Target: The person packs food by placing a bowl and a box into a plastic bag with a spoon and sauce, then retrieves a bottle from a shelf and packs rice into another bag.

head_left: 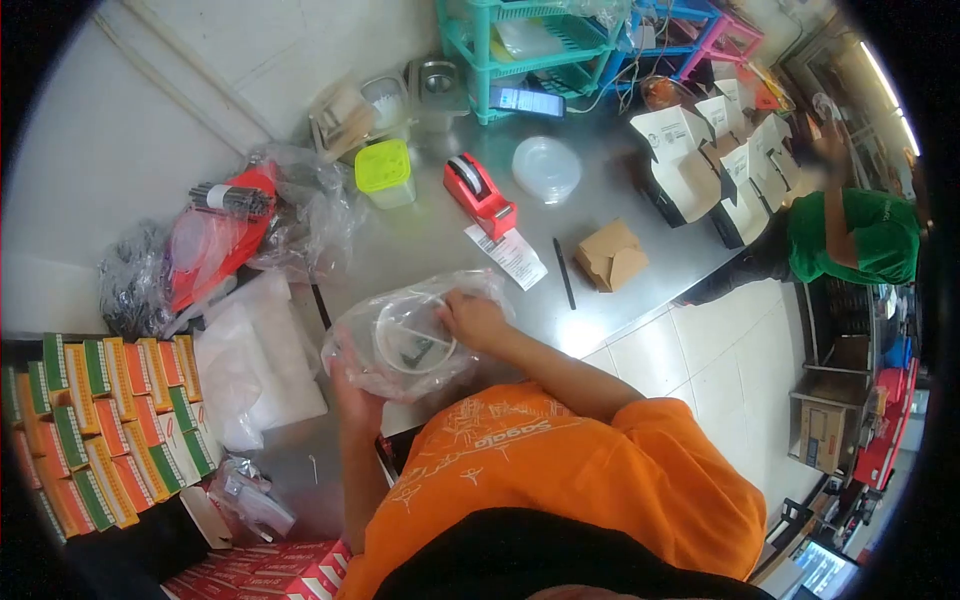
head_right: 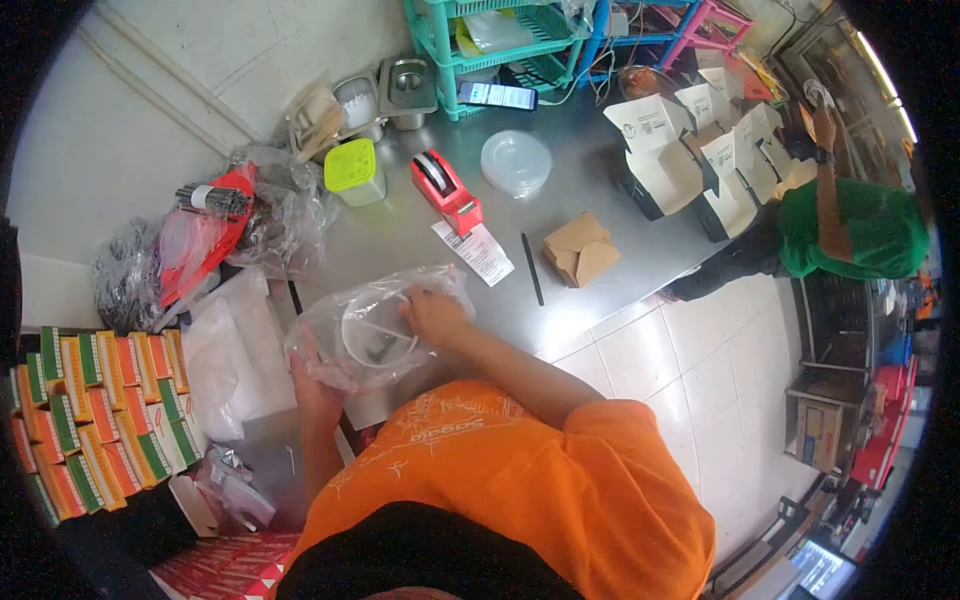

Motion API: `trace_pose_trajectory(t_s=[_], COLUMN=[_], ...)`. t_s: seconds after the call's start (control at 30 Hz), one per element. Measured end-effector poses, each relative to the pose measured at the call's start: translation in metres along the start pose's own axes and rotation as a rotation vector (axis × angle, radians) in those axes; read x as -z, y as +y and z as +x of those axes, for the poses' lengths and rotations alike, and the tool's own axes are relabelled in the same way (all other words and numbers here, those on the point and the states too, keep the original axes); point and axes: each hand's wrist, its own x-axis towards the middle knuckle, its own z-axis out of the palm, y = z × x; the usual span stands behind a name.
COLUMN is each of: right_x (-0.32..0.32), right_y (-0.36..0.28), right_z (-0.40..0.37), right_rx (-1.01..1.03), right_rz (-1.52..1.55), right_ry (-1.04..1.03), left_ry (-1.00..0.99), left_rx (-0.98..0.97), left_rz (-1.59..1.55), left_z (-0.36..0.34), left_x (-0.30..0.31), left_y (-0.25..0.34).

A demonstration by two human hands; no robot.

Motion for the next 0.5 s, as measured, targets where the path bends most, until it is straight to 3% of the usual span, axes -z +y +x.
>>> trace_pose_trajectory(t_s=[0.07, 0.1, 0.17, 0.23, 0.27, 0.3, 0.33, 0.4, 0.47, 0.5], right_x=[0.002, 0.018, 0.074, 0.122, 0.126, 0.139, 0.148, 0.149, 0.158, 0.166], right_y=[0.002, -0.006, -0.036, -0.037, -0.007, 0.005, 0.046, 0.124, 0.14, 0.149], right_z=[-0.007, -0.016, -0.05, -0.066, -0.066, -0.065, -0.055, -0.053, -0.049, -0.047], right_rx=[0.261, 0.261, 0.454, 0.19, 0.328, 0.272, 0.251, -0.078, -0.551, -0.52], right_rz=[-0.143, -0.148, 0.198, 0.412, 0.268, 0.062, -0.206, -0.578, -0.573, -0.341], right_ry=[0.019, 0.019, -0.136, -0.272, 0.04, 0.333, 0.433, 0.618, 0.442, 0.37], left_ry=[0.007, 0.025, 0.108, 0.202, 0.105, 0.074, 0.048, 0.023, -0.013, 0.007], left_rx=[0.0, -0.01, 0.025, 0.052, -0.026, -0.072, -0.121, 0.015, 0.141, 0.123], left_rz=[0.122, 0.16, 0.288, 0.365, 0.605, 0.723, 0.841, 0.779, 0.696, 0.684], left_z=[0.004, 0.006, 0.013, 0.025, 0.039, 0.041, 0.043, 0.046, 0.054, 0.06], left_x=[0.003, 0.002, 0.003, 0.018, 0.036, 0.038, 0.039, 0.006, -0.02, -0.02], left_y=[0.001, -0.001, -0.007, -0.032, -0.055, -0.059, -0.062, -0.043, -0.029, -0.031])
